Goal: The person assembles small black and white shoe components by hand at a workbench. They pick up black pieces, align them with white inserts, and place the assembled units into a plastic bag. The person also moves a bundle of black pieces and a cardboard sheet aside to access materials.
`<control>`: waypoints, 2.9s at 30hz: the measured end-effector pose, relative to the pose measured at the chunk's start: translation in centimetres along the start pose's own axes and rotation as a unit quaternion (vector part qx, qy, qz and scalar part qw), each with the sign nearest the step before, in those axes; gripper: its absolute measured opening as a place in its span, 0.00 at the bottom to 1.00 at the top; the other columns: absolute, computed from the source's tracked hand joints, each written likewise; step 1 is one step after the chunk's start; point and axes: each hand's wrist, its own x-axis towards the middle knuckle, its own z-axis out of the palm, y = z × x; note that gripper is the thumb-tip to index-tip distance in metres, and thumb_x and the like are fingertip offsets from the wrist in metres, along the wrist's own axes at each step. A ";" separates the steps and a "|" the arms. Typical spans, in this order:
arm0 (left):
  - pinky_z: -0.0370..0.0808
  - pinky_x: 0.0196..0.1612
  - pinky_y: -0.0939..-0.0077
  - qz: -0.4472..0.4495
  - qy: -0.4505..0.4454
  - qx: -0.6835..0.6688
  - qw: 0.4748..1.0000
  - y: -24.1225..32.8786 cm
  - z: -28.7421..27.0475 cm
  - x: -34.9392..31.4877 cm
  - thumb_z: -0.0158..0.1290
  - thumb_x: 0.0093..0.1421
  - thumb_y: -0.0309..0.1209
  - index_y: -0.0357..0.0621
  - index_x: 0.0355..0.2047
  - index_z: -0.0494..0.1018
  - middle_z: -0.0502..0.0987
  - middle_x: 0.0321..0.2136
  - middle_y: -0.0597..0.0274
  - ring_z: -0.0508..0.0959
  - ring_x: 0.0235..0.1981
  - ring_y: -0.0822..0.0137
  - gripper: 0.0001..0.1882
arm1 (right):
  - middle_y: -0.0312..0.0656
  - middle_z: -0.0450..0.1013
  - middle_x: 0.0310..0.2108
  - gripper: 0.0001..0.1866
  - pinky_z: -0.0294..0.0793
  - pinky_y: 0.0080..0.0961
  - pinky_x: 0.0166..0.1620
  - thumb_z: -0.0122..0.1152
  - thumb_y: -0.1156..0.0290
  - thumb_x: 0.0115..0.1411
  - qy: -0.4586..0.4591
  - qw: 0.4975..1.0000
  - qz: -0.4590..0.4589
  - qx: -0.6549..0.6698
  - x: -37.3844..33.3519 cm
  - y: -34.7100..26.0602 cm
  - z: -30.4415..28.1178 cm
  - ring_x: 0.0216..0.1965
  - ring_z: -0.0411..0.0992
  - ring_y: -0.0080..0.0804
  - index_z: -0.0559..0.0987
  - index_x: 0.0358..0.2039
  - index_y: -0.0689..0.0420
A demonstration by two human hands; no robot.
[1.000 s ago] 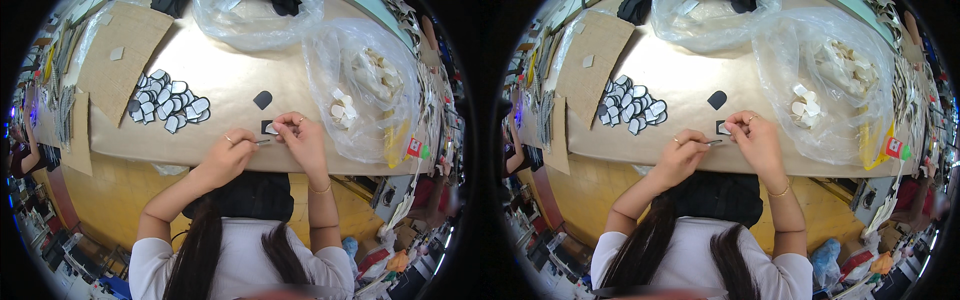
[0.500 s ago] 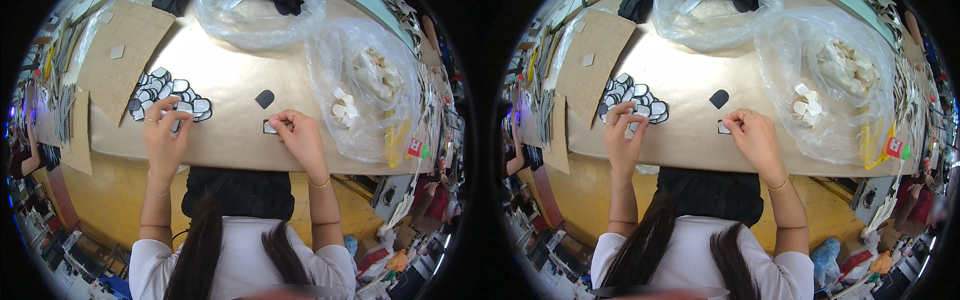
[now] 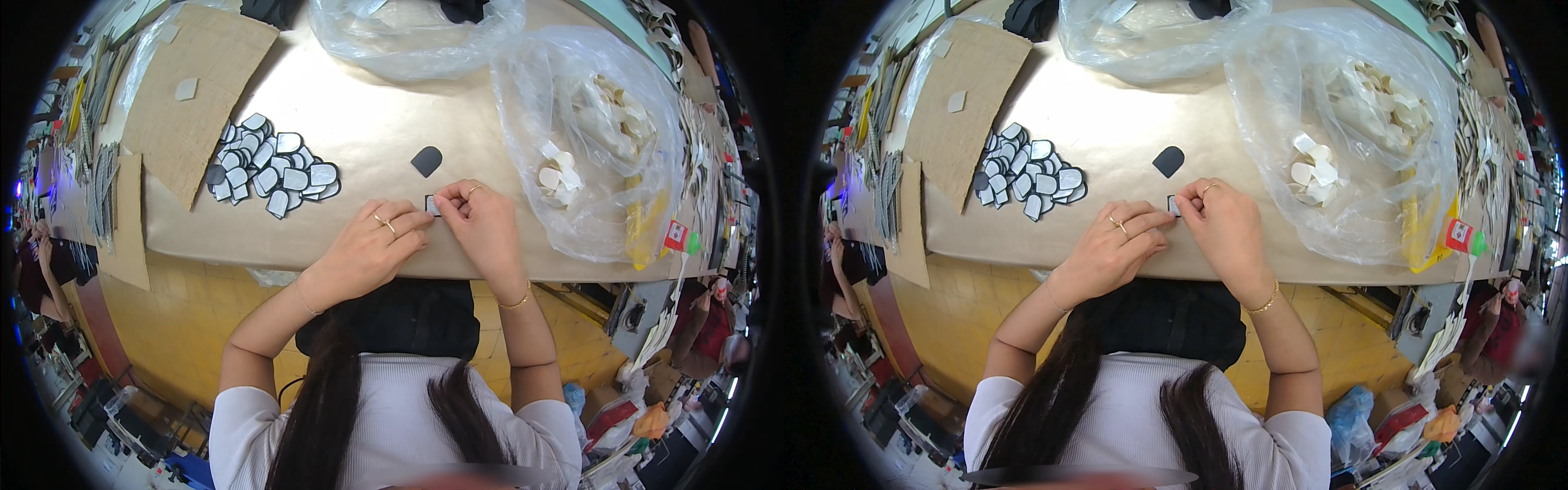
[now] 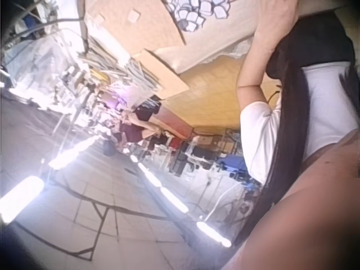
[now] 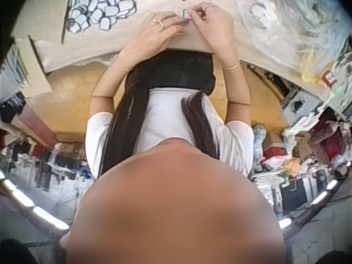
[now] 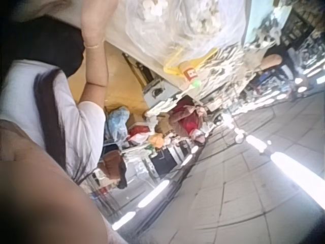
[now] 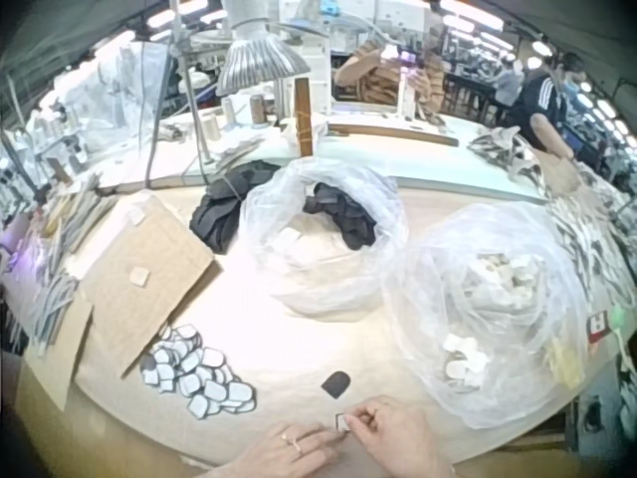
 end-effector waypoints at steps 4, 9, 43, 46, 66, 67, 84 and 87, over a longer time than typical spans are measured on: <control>0.69 0.52 0.59 -0.008 -0.009 0.031 0.999 0.2 0.0 0.3 0.60 0.56 0.26 0.42 0.33 0.73 0.76 0.50 0.59 0.74 0.52 0.57 0.08 | 0.41 0.75 0.31 0.08 0.73 0.32 0.38 0.68 0.69 0.56 0.036 0.990 -0.057 -0.122 -0.7 0.0 0.5 0.35 0.75 0.38 0.79 0.33 0.56; 0.67 0.55 0.57 -0.034 -0.025 0.048 0.998 0.5 -0.2 0.5 0.59 0.56 0.25 0.42 0.33 0.72 0.76 0.51 0.58 0.74 0.53 0.55 0.07 | 0.41 0.70 0.34 0.12 0.69 0.34 0.41 0.69 0.66 0.56 0.164 0.952 -0.074 -0.248 -1.2 1.4 0.7 0.39 0.71 0.39 0.77 0.37 0.53; 0.64 0.53 0.59 -0.188 0.033 -0.038 0.981 0.3 -0.1 0.8 0.67 0.51 0.33 0.47 0.44 0.78 0.72 0.45 0.61 0.71 0.48 0.59 0.19 | 0.36 0.77 0.31 0.10 0.75 0.14 0.34 0.65 0.70 0.64 -0.002 0.915 0.086 0.395 2.7 -0.1 -2.6 0.36 0.80 0.24 0.79 0.41 0.63; 0.64 0.54 0.58 -0.158 0.080 0.028 0.984 -0.4 0.4 1.7 0.66 0.52 0.34 0.45 0.47 0.77 0.73 0.49 0.59 0.71 0.52 0.59 0.21 | 0.37 0.76 0.33 0.09 0.77 0.16 0.37 0.65 0.74 0.63 0.019 0.918 0.075 0.390 3.1 -0.3 -2.4 0.39 0.81 0.28 0.78 0.41 0.64; 0.63 0.61 0.56 -0.073 0.037 0.105 0.991 -2.1 -0.2 0.0 0.63 0.56 0.33 0.42 0.51 0.76 0.74 0.57 0.58 0.71 0.61 0.58 0.22 | 0.32 0.75 0.35 0.11 0.73 0.13 0.37 0.56 0.72 0.69 -0.083 0.962 -0.002 0.261 3.1 0.5 -2.2 0.33 0.75 0.16 0.82 0.48 0.61; 0.63 0.61 0.56 -0.072 0.038 0.111 0.990 -2.1 -0.1 0.0 0.63 0.56 0.33 0.42 0.50 0.76 0.74 0.56 0.58 0.71 0.61 0.58 0.22 | 0.31 0.75 0.33 0.11 0.73 0.12 0.36 0.57 0.72 0.68 -0.087 0.967 0.005 0.239 3.2 0.4 -2.1 0.31 0.75 0.16 0.81 0.48 0.61; 0.65 0.57 0.56 -0.072 0.067 0.111 0.989 -2.1 0.0 -0.2 0.64 0.53 0.32 0.46 0.44 0.77 0.74 0.51 0.61 0.72 0.56 0.58 0.17 | 0.39 0.79 0.25 0.11 0.75 0.21 0.31 0.65 0.74 0.58 -0.075 0.983 0.102 0.136 4.7 -1.7 -0.6 0.25 0.79 0.23 0.79 0.41 0.64; 0.65 0.57 0.56 -0.072 0.066 0.116 0.989 -2.1 0.0 -0.1 0.64 0.53 0.33 0.47 0.45 0.77 0.74 0.51 0.61 0.72 0.56 0.58 0.18 | 0.40 0.79 0.24 0.11 0.75 0.22 0.31 0.65 0.75 0.58 -0.074 0.986 0.091 0.121 4.6 -1.8 -0.6 0.24 0.78 0.24 0.79 0.41 0.64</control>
